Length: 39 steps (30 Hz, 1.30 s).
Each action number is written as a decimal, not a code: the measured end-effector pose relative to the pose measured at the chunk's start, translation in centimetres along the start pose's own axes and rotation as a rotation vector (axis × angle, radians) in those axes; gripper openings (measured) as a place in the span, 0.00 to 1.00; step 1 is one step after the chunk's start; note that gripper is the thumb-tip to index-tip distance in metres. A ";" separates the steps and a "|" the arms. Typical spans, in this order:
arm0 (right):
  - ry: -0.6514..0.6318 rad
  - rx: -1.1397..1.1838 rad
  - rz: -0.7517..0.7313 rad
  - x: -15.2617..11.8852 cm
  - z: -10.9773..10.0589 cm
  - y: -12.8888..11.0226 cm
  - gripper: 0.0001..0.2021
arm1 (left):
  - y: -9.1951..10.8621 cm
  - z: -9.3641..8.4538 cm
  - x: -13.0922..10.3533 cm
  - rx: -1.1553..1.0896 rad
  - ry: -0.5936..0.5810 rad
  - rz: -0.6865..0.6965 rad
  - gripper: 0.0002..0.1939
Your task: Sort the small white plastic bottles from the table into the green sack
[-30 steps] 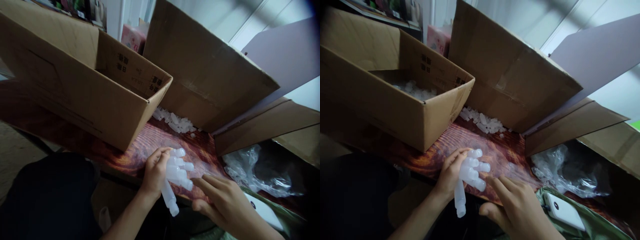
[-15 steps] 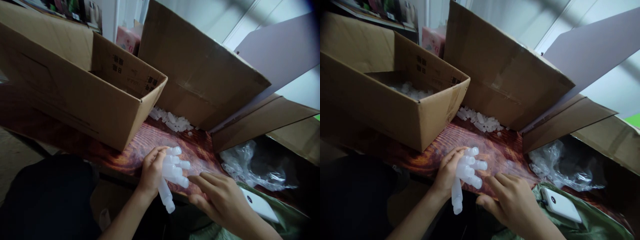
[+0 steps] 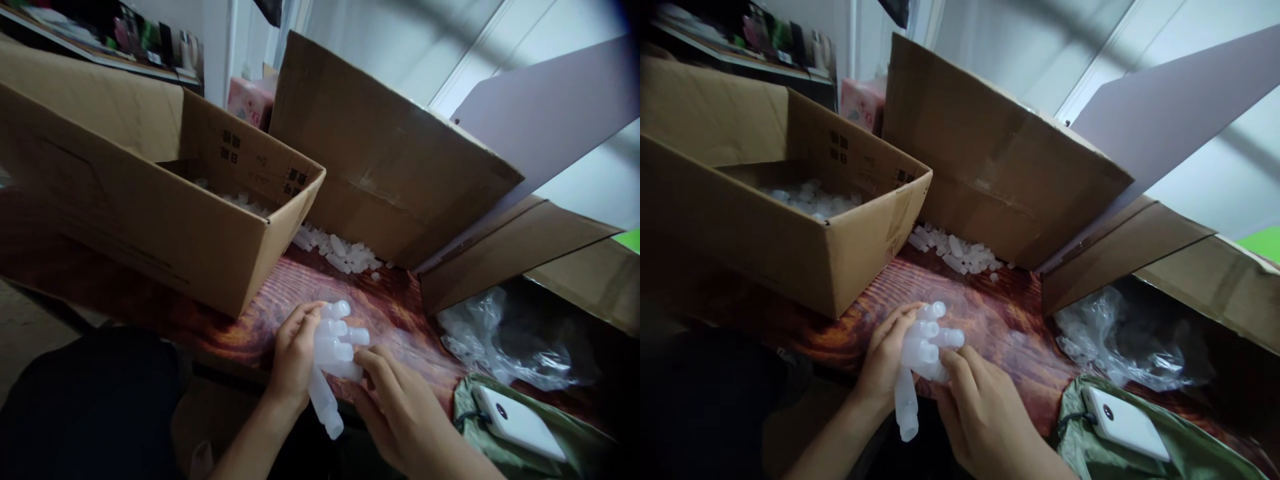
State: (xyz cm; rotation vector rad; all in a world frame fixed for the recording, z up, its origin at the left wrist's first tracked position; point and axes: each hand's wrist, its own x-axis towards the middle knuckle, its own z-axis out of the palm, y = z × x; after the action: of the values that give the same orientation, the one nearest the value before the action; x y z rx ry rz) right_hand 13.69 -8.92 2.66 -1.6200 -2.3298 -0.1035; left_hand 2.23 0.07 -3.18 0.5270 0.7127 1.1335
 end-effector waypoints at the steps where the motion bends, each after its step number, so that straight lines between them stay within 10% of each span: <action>1: 0.021 0.047 0.043 -0.1 0.7 0.0 0.10 | -0.1 -0.1 0.0 0.014 0.009 0.014 0.12; 11: 0.135 0.233 0.101 -0.3 1.8 3.2 0.19 | 0.1 0.0 -0.5 0.070 0.079 -0.029 0.15; 20: 0.276 -0.032 0.555 5.9 2.9 26.4 0.12 | 0.5 0.9 0.1 0.095 0.227 -0.101 0.16; 24: 0.171 -0.034 0.575 7.5 3.7 31.3 0.12 | 0.1 0.8 0.6 0.189 0.269 0.001 0.14; 39: 0.214 0.027 0.544 4.6 7.3 25.9 0.20 | 0.2 1.1 0.7 0.148 0.248 -0.053 0.13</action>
State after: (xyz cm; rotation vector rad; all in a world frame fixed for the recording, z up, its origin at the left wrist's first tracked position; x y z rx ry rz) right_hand 34.70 6.28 -5.80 -2.0498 -1.6640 -0.1175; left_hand 3.10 0.79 -2.52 0.4937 1.0256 1.1124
